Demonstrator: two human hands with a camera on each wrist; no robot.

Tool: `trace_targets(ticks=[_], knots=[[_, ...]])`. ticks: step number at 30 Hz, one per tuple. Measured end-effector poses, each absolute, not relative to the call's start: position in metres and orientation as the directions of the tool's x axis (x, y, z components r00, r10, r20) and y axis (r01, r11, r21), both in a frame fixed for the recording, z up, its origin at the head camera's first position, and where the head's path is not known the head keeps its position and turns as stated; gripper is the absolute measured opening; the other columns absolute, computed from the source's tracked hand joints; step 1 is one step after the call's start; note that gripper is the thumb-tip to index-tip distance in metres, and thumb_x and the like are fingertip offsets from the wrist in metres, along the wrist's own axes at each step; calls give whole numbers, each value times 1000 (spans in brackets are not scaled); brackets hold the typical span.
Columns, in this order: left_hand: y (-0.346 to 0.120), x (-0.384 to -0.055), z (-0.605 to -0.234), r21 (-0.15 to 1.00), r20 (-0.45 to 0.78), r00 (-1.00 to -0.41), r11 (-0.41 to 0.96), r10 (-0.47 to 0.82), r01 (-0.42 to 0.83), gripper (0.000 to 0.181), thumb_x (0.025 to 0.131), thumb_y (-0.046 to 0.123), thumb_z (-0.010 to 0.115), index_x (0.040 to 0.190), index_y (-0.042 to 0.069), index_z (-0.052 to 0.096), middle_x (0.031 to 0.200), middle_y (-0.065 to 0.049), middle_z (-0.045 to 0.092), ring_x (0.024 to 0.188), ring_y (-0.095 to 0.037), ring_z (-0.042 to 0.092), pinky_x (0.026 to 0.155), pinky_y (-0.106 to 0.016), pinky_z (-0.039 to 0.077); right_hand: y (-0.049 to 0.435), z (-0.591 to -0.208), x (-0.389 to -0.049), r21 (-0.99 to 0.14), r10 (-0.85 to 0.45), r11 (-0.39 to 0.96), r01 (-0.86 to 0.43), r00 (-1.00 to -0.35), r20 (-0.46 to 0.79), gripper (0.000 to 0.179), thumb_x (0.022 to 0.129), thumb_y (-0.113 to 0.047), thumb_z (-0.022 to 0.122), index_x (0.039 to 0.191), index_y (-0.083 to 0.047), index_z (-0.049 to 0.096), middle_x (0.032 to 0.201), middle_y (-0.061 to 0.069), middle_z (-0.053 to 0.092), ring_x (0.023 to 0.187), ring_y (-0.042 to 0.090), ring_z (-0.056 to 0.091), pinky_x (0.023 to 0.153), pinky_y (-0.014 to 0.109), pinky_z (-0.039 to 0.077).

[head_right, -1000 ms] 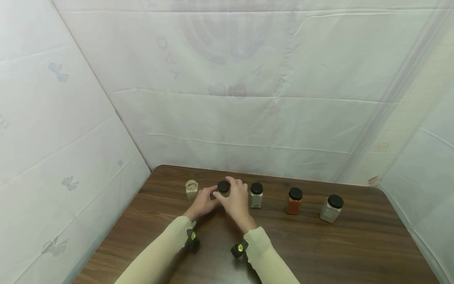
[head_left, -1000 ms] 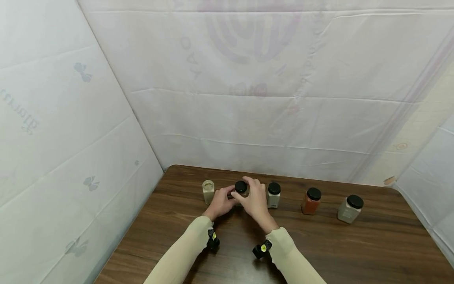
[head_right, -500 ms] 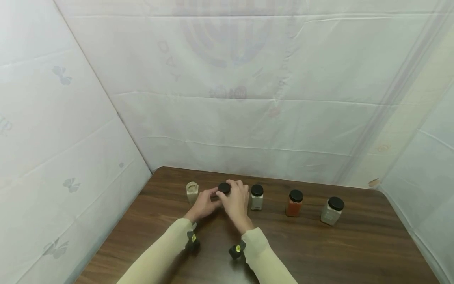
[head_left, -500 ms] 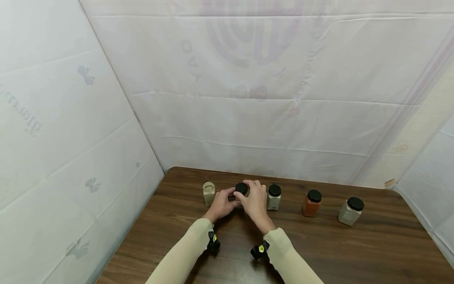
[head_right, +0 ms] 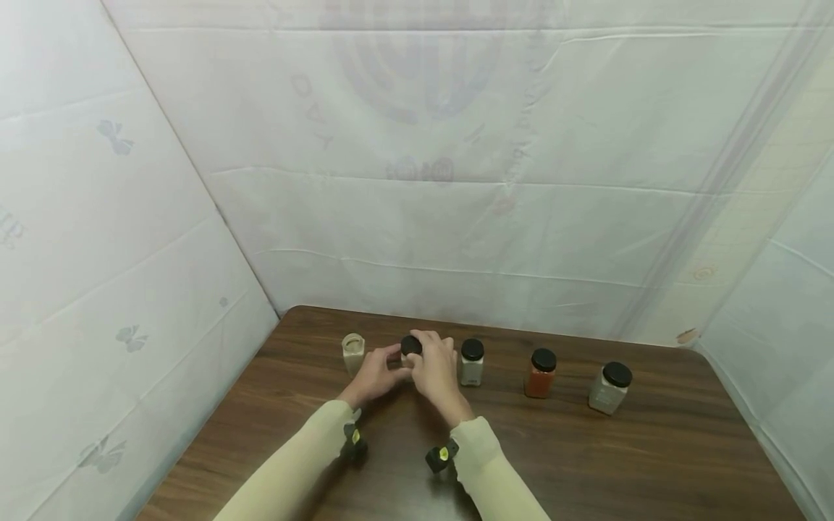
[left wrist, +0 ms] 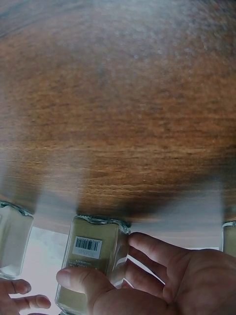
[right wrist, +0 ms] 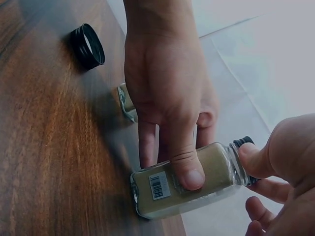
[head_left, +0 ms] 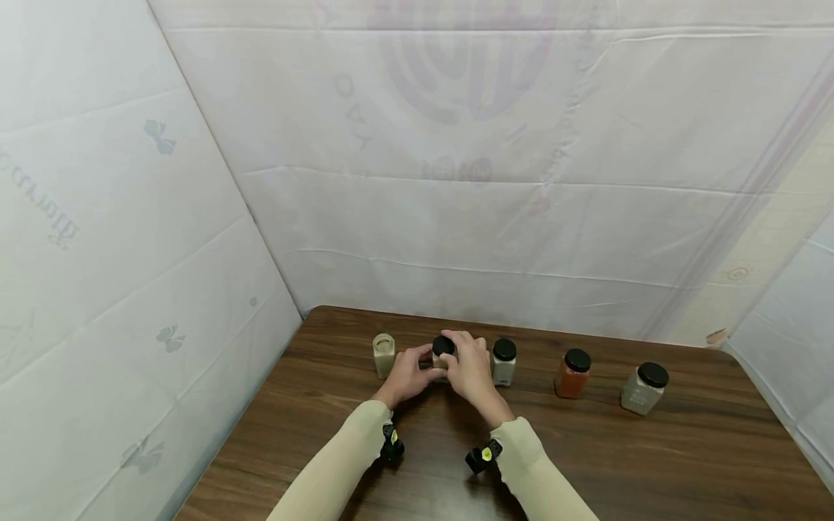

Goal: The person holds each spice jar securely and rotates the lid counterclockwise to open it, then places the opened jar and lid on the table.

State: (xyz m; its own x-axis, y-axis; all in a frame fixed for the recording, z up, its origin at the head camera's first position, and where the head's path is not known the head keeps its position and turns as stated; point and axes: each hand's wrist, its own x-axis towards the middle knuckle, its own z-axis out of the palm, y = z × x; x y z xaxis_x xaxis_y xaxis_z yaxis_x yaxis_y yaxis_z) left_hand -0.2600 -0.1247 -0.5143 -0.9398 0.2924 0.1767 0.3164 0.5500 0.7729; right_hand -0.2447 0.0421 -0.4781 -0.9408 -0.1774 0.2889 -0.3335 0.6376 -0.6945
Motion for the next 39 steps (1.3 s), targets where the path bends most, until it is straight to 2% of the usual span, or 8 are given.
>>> trace_targets(ticks=[5, 9, 13, 17, 21, 28, 32, 39], knots=[[-125, -259, -514, 774, 184, -937, 544, 298, 325, 45, 95, 27, 77, 135, 10, 66, 124, -9, 72, 119, -24, 67, 95, -39, 56, 45, -477, -244, -715, -201, 615, -333, -943, 266, 50, 98, -15, 71, 146, -13, 58, 144, 13, 57, 119, 39, 47, 98, 58, 39], [-125, -259, -514, 758, 198, -932, 556, 302, 341, 45, 95, 24, 77, 136, 9, 66, 124, -9, 73, 119, -25, 67, 97, -41, 55, 46, -477, -242, -728, -186, 605, -323, -946, 265, 61, 94, -24, 78, 149, -10, 54, 145, 15, 55, 115, 37, 47, 92, 54, 43], [-126, -260, -514, 741, 216, -930, 571, 296, 353, 44, 94, 22, 78, 134, 9, 67, 125, -9, 72, 117, -24, 68, 97, -42, 55, 42, -482, -243, -746, -92, 590, -309, -944, 318, 68, 87, -33, 85, 144, -7, 56, 135, 15, 60, 108, 34, 48, 88, 48, 43], [-126, -260, -515, 733, 221, -930, 579, 293, 356, 41, 93, 21, 79, 131, 10, 69, 124, -9, 73, 116, -25, 68, 96, -42, 55, 36, -488, -243, -758, 0, 578, -301, -929, 369, 65, 82, -35, 89, 133, -6, 59, 119, 14, 64, 99, 31, 48, 83, 44, 41], [-126, -260, -515, 729, 218, -935, 590, 281, 347, 40, 93, 20, 78, 131, 11, 70, 124, -9, 73, 116, -24, 68, 97, -43, 55, 31, -491, -243, -760, 34, 583, -287, -926, 376, 62, 80, -37, 90, 124, -8, 58, 111, 11, 64, 91, 28, 45, 77, 40, 38], [-125, -261, -515, 757, 209, -935, 558, 288, 341, 41, 94, 19, 78, 132, 9, 69, 121, -9, 74, 114, -22, 69, 96, -37, 55, 32, -493, -242, -764, 57, 585, -270, -927, 371, 48, 83, -30, 89, 116, -8, 62, 110, 10, 65, 90, 26, 46, 77, 39, 36], [-124, -260, -515, 783, 196, -935, 527, 295, 331, 42, 95, 18, 77, 134, 8, 67, 121, -10, 74, 114, -21, 70, 95, -35, 56, 35, -492, -242, -760, 30, 582, -289, -926, 375, 45, 86, -27, 86, 120, -7, 63, 114, 12, 65, 94, 28, 47, 79, 40, 37], [-124, -259, -514, 785, 184, -939, 531, 292, 319, 45, 96, 25, 76, 136, 8, 66, 124, -10, 72, 117, -23, 68, 97, -38, 55, 40, -492, -242, -746, -39, 586, -316, -931, 364, 45, 91, -23, 81, 130, -7, 66, 123, 15, 63, 99, 31, 47, 83, 44, 39]])
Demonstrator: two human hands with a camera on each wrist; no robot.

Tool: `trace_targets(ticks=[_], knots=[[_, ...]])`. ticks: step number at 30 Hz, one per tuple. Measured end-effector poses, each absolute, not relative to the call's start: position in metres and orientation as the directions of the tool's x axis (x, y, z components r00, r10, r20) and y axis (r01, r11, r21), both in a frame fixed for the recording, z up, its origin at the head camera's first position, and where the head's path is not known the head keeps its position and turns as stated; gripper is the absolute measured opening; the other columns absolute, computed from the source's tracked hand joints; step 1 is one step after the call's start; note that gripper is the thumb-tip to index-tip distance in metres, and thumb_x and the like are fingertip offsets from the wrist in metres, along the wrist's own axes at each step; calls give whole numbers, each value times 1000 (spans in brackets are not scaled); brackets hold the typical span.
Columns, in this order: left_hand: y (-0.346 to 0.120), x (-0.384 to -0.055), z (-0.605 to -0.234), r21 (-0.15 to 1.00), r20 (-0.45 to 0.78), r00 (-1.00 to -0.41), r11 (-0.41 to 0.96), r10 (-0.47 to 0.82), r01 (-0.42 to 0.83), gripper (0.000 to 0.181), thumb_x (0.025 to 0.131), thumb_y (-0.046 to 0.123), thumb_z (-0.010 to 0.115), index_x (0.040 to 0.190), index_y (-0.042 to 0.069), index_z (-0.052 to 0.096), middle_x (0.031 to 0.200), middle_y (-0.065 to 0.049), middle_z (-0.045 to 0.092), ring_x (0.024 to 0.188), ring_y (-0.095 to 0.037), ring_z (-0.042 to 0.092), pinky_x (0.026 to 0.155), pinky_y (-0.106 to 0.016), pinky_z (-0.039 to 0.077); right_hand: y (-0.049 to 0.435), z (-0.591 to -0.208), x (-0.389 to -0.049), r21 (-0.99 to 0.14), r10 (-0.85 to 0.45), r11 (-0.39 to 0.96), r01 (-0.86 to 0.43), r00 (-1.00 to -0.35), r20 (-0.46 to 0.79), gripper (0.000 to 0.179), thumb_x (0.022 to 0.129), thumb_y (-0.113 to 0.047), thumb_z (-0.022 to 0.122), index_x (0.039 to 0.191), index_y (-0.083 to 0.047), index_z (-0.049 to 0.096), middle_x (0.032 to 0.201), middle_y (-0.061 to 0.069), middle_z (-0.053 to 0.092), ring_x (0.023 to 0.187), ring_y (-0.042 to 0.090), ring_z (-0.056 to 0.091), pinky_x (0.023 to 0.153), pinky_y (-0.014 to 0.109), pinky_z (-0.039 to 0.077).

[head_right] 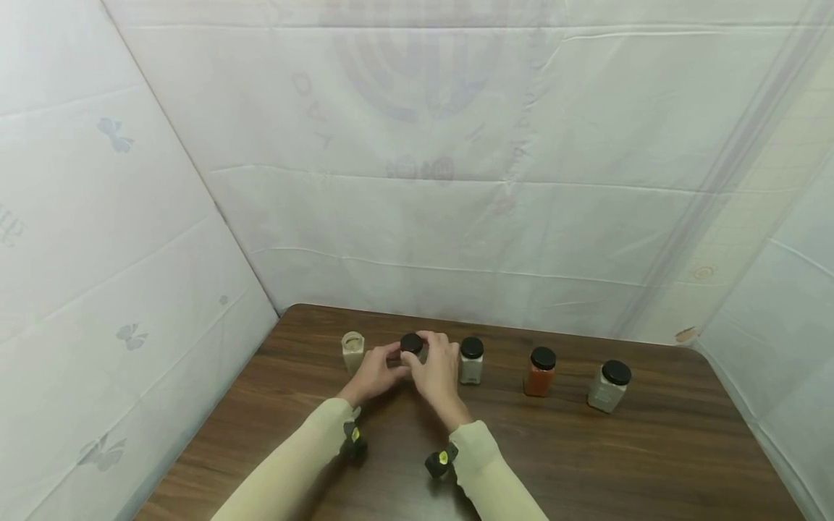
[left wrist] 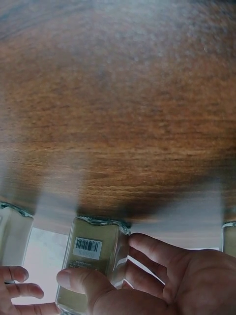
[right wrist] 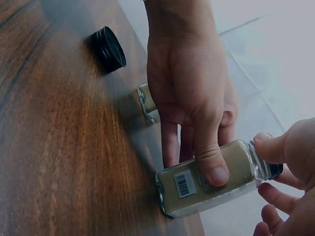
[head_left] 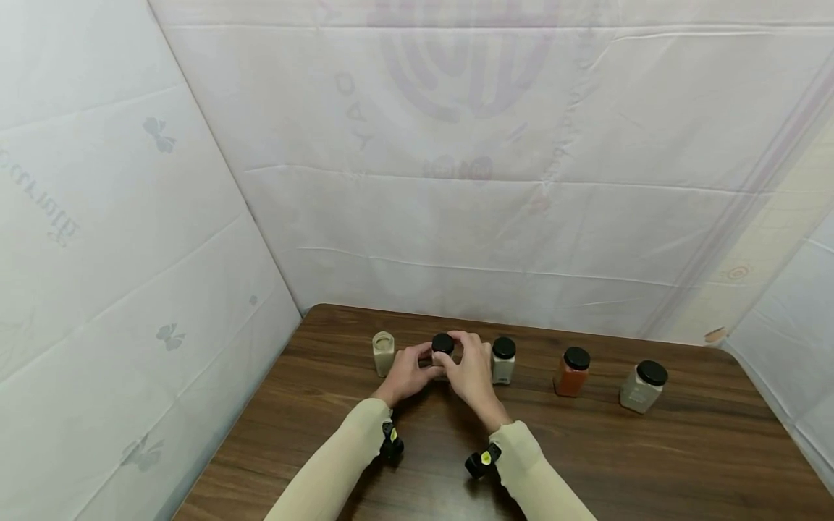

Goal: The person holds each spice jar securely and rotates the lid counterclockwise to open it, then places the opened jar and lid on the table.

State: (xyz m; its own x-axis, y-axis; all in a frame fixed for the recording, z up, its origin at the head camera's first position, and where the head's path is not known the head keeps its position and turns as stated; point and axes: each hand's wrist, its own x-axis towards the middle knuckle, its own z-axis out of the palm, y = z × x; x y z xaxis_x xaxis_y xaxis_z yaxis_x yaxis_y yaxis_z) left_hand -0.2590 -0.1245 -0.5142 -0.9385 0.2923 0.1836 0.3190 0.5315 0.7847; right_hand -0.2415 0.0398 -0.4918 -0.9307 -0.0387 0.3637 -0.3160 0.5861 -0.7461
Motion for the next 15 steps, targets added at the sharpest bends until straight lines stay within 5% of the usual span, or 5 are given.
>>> trace_targets(ticks=[8, 15], knots=[[-124, -259, -515, 775, 202, -933, 534, 299, 339, 40, 96, 20, 76, 134, 8, 67, 121, -9, 74, 115, -23, 69, 96, -38, 56, 43, -490, -240, -742, -72, 604, -291, -947, 312, 58, 92, -25, 80, 144, -12, 59, 135, 16, 57, 108, 33, 46, 86, 48, 44], [-126, -260, -515, 746, 216, -931, 565, 296, 353, 36, 96, 18, 75, 131, 10, 69, 122, -9, 73, 115, -23, 69, 96, -40, 56, 39, -491, -242, -722, -21, 628, -291, -934, 358, 71, 82, -40, 88, 140, -9, 60, 124, 14, 60, 100, 32, 46, 82, 44, 42]])
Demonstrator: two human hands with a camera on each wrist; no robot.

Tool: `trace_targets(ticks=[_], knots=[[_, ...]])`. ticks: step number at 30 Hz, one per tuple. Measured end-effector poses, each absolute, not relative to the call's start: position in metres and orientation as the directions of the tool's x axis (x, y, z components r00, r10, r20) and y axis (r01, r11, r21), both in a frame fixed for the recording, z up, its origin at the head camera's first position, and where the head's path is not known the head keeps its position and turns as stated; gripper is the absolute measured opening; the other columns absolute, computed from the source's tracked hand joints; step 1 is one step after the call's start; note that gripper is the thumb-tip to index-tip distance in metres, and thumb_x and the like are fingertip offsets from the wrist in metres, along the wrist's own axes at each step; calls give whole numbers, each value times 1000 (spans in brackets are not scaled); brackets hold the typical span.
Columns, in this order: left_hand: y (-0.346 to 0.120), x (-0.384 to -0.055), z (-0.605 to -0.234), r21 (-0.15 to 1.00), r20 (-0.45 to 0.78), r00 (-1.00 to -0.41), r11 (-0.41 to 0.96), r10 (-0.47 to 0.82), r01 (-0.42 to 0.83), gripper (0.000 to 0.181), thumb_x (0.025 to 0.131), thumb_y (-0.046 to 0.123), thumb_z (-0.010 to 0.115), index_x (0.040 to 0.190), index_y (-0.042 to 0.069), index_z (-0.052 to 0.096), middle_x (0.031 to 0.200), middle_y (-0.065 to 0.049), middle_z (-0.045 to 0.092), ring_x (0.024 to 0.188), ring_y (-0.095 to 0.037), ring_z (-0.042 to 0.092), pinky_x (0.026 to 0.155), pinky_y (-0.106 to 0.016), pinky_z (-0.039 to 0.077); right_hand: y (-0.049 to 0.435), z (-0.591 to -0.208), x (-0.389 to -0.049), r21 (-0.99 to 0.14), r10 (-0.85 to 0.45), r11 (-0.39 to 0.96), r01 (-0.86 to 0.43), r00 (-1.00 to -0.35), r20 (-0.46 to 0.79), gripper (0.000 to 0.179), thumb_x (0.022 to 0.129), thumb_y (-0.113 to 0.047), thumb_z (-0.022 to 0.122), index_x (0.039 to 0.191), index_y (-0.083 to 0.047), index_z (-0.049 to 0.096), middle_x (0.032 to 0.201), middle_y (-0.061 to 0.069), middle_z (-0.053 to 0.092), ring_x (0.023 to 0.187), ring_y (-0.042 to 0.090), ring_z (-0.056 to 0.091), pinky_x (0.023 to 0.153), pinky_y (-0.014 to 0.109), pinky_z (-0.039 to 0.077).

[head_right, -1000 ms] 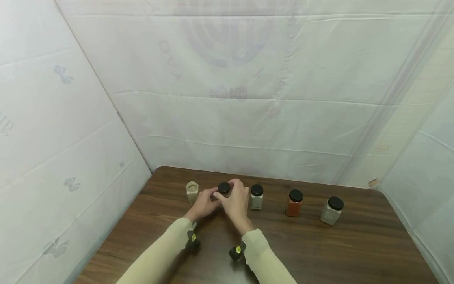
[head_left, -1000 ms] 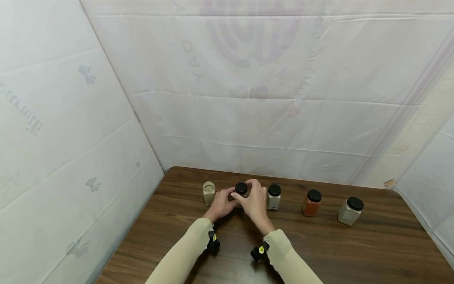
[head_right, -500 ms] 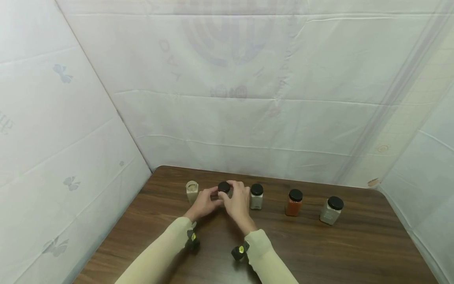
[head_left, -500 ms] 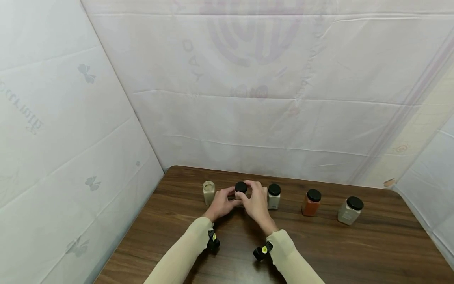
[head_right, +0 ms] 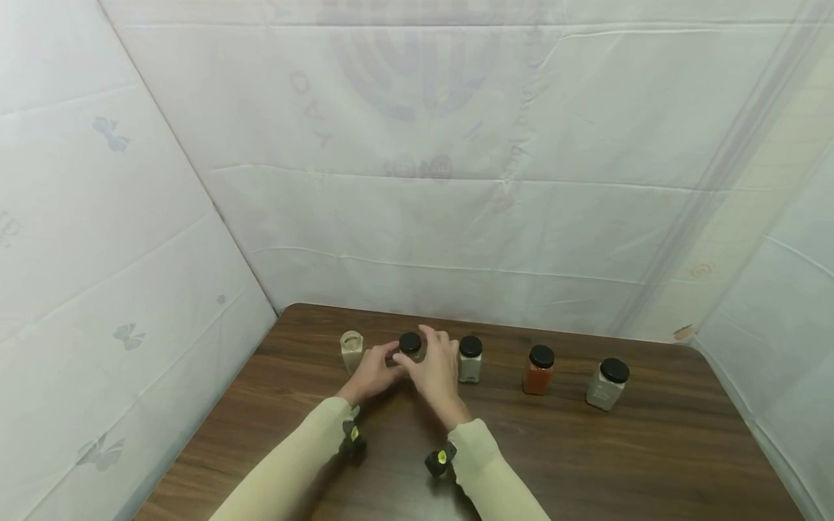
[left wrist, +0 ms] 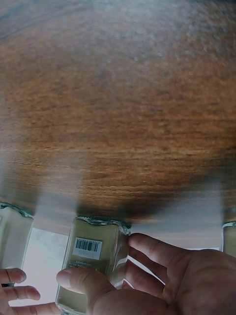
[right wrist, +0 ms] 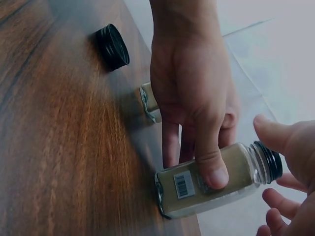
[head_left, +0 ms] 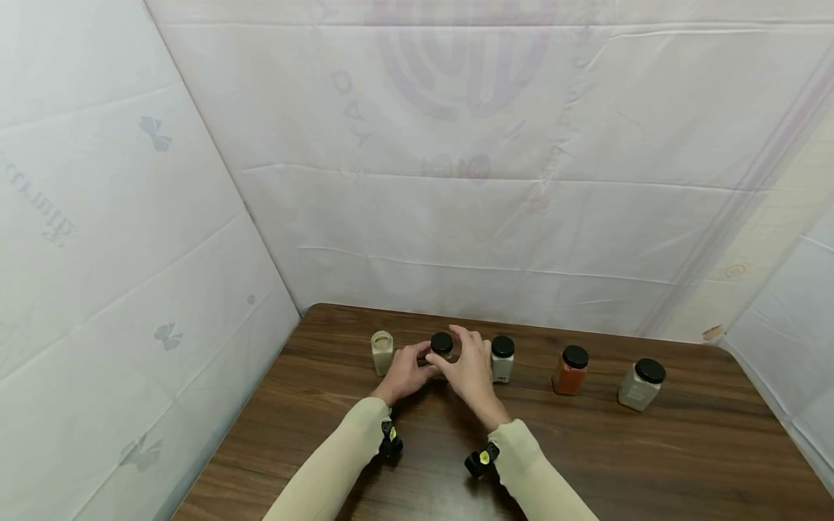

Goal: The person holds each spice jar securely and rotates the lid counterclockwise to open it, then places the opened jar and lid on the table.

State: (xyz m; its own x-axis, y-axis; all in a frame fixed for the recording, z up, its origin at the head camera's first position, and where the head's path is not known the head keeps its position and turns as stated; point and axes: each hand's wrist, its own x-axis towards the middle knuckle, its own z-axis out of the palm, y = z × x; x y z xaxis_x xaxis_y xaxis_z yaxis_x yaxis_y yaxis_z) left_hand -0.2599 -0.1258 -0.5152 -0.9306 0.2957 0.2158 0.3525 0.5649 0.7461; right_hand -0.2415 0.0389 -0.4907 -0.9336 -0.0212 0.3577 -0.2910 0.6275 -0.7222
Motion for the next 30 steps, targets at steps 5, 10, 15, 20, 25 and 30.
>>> trace_targets(ticks=[5, 10, 15, 20, 25, 30], knots=[[-126, -259, -516, 743, 222, -930, 567, 292, 355, 37, 95, 19, 76, 131, 11, 70, 124, -9, 73, 115, -23, 69, 95, -41, 56, 33, -490, -243, -717, 28, 637, -282, -922, 387, 63, 79, -44, 89, 125, -9, 64, 111, 9, 62, 91, 26, 43, 77, 39, 38], [-124, -259, -516, 749, 216, -933, 564, 287, 346, 38, 95, 18, 76, 132, 10, 69, 124, -9, 73, 114, -22, 69, 94, -39, 56, 29, -490, -246, -712, 61, 657, -250, -923, 381, 58, 78, -46, 90, 116, -11, 63, 106, 8, 61, 87, 24, 41, 74, 36, 38], [-124, -260, -517, 760, 224, -930, 544, 293, 355, 40, 95, 18, 77, 133, 9, 68, 124, -10, 72, 114, -23, 70, 94, -38, 57, 29, -490, -248, -713, 69, 660, -236, -926, 371, 53, 79, -40, 91, 114, -10, 66, 106, 8, 62, 88, 25, 43, 74, 37, 41], [-124, -261, -517, 782, 209, -930, 519, 301, 344, 42, 96, 18, 75, 135, 6, 66, 127, -13, 70, 116, -24, 69, 94, -36, 56, 33, -485, -247, -710, 18, 652, -265, -931, 364, 46, 83, -33, 88, 119, -9, 71, 113, 11, 65, 93, 29, 46, 75, 41, 43], [-124, -262, -517, 805, 183, -934, 499, 306, 321, 45, 97, 19, 75, 137, 5, 64, 128, -14, 70, 118, -24, 68, 96, -35, 55, 39, -479, -246, -700, -73, 646, -304, -938, 340, 49, 89, -26, 83, 132, -9, 68, 126, 13, 65, 96, 31, 48, 76, 40, 42], [-124, -261, -516, 803, 185, -936, 504, 298, 319, 45, 96, 22, 76, 136, 6, 65, 125, -12, 72, 118, -22, 68, 95, -34, 55, 42, -477, -246, -691, -145, 644, -330, -939, 313, 50, 94, -18, 78, 140, -10, 63, 131, 12, 64, 101, 31, 49, 78, 41, 44]])
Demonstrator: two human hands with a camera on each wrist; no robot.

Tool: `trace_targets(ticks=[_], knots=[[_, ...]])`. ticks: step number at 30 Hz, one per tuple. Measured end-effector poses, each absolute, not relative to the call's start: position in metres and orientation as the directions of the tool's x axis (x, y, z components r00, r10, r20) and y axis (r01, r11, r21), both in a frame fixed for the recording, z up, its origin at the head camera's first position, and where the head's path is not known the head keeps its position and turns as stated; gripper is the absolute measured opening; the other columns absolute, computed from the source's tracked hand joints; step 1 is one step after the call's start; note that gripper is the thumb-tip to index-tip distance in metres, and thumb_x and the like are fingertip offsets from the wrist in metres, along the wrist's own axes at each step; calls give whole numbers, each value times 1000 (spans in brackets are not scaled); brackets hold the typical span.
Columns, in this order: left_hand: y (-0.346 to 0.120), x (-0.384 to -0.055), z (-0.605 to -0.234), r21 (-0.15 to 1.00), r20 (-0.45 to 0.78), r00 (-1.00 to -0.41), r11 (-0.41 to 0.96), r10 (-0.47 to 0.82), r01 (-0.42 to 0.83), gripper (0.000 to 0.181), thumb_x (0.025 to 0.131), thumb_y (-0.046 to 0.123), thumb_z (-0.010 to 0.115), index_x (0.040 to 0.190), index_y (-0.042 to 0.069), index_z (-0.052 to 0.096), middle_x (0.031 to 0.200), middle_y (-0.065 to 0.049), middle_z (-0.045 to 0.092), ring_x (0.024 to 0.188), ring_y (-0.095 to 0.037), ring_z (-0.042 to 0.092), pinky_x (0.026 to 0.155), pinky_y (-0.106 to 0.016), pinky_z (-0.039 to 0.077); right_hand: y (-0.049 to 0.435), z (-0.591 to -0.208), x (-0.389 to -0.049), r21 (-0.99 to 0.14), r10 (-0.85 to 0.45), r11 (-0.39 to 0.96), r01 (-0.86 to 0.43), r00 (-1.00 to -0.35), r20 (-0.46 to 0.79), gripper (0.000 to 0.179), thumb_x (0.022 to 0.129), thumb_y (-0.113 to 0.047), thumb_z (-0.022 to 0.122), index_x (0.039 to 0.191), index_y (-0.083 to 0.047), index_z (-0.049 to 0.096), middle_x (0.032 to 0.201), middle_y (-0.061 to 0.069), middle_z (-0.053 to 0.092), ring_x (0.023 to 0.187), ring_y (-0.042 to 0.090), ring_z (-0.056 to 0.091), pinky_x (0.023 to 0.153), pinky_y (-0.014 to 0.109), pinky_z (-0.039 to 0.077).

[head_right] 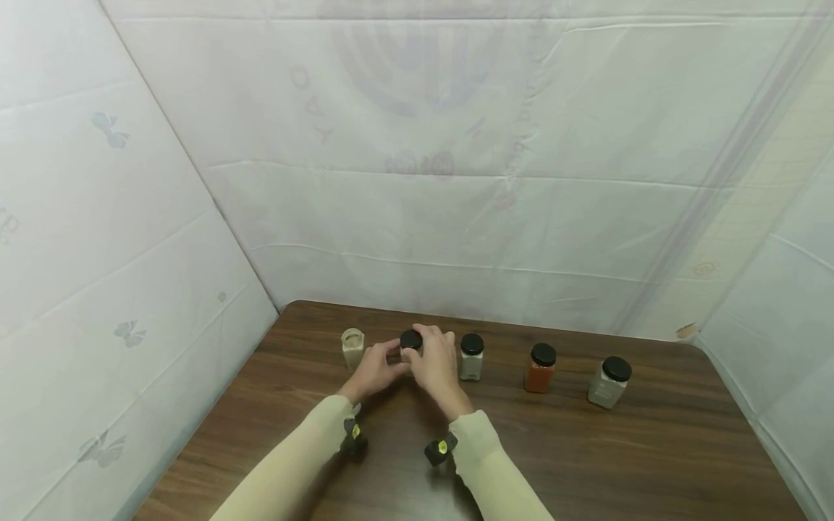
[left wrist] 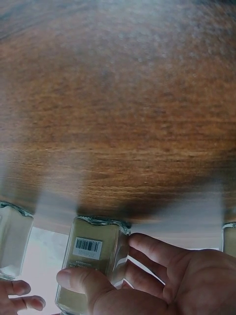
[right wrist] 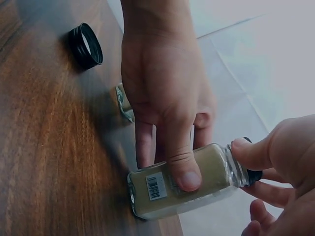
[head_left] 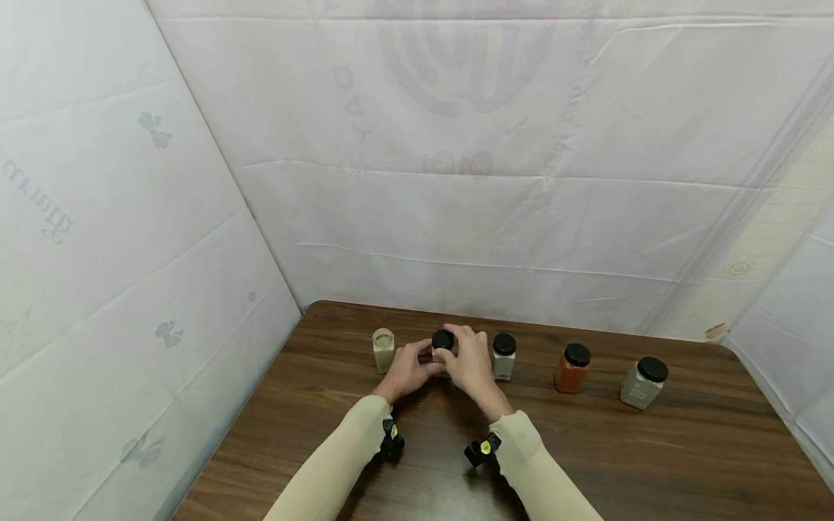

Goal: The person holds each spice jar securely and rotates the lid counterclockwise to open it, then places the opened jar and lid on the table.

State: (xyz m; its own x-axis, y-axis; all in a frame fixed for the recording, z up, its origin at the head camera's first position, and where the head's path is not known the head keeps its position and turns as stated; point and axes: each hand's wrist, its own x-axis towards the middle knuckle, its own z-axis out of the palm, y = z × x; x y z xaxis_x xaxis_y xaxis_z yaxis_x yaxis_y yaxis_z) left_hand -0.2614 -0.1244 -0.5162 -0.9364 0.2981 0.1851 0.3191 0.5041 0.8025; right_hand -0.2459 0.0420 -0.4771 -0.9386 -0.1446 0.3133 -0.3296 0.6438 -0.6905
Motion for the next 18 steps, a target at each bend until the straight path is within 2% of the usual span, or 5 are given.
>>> trace_targets(ticks=[8, 18], knots=[[-124, -260, -514, 800, 180, -937, 510, 299, 317, 45, 96, 24, 76, 136, 7, 65, 125, -11, 72, 117, -24, 68, 96, -37, 56, 43, -473, -244, -707, -176, 634, -311, -949, 260, 51, 97, -15, 73, 146, -11, 58, 142, 12, 58, 117, 36, 48, 86, 47, 50], [-123, -260, -515, 798, 172, -942, 519, 289, 306, 45, 96, 25, 76, 136, 8, 66, 125, -11, 72, 116, -24, 68, 96, -37, 56, 44, -470, -244, -710, -188, 629, -317, -948, 257, 51, 98, -15, 72, 147, -13, 57, 144, 9, 57, 118, 34, 47, 88, 47, 49]])
